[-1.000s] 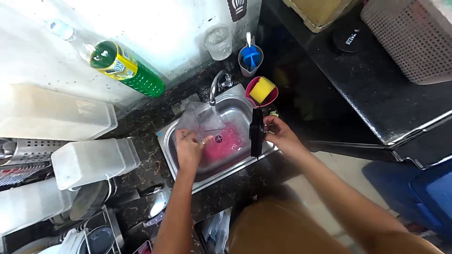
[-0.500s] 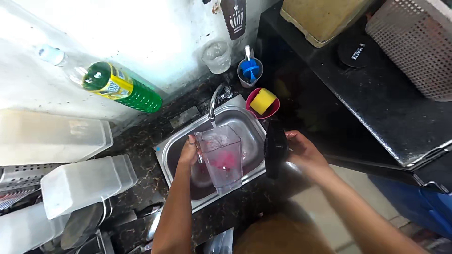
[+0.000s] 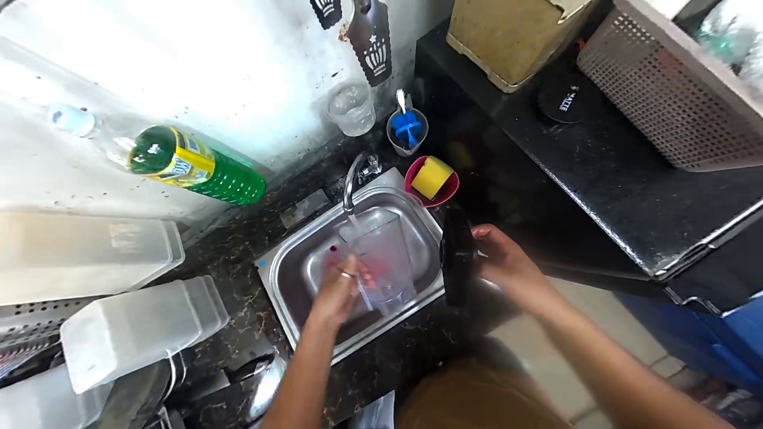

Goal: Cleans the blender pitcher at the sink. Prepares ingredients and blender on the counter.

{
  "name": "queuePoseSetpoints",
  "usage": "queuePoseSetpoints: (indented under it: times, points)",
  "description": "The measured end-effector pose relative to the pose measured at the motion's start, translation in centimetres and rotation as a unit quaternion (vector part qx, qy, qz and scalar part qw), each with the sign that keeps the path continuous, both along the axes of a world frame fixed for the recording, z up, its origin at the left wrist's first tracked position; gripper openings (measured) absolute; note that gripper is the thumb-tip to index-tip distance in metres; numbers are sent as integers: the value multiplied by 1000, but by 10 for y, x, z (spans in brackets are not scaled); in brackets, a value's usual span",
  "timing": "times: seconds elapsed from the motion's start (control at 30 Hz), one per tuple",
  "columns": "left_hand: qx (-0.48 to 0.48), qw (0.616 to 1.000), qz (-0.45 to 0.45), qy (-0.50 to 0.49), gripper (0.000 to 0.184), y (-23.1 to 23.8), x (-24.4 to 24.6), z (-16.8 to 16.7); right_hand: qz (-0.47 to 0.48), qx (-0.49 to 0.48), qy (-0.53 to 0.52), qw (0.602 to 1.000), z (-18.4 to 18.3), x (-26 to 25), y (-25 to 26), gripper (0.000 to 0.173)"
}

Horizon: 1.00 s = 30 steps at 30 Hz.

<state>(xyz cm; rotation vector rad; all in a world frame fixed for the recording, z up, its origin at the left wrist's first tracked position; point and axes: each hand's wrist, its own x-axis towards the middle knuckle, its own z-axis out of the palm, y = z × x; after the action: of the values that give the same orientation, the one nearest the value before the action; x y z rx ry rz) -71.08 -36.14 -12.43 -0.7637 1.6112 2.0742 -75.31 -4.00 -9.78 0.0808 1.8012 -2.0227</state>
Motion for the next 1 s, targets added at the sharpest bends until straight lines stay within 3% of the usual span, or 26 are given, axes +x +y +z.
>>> queuePoseSetpoints:
  times: [0.07, 0.17, 0.2, 0.3, 0.37, 0.43, 0.53, 0.7, 0.87, 1.0]
  points:
    - [30, 999, 5, 32, 35, 37, 5, -1, -1, 6, 2, 1000, 0, 1, -3, 50]
    - [-72, 986, 6, 153, 21, 71, -1, -43, 2, 2, 8, 1000, 7, 4, -5, 50]
    - [-103, 978, -5, 179, 23, 77, -3, -56, 7, 3, 12, 1000, 11, 5, -4, 51]
    - [-147, 966, -48, 209, 54, 89, -13, -89, 23, 11, 23, 999, 21, 8, -1, 52]
    - [-228, 951, -87, 189, 49, 96, -28, -95, 32, 13, 29, 999, 24, 11, 2, 52]
    - [-337, 923, -130, 132, 37, 99, -47, -98, 39, 7, 34, 999, 26, 14, 4, 51]
    - [-446, 877, -176, 5, 34, 93, -66, -93, 49, -1, 36, 998, 30, 16, 5, 50]
    - [-522, 824, -206, -83, 42, 73, -48, -88, 61, 2, 24, 998, 23, 17, 6, 52]
    - [-524, 820, -214, -79, 37, 83, -10, -59, 75, -5, 15, 997, 23, 14, 0, 50]
    - [-478, 867, -143, -8, 31, 84, 17, -42, 81, -10, 13, 997, 27, 14, -3, 47]
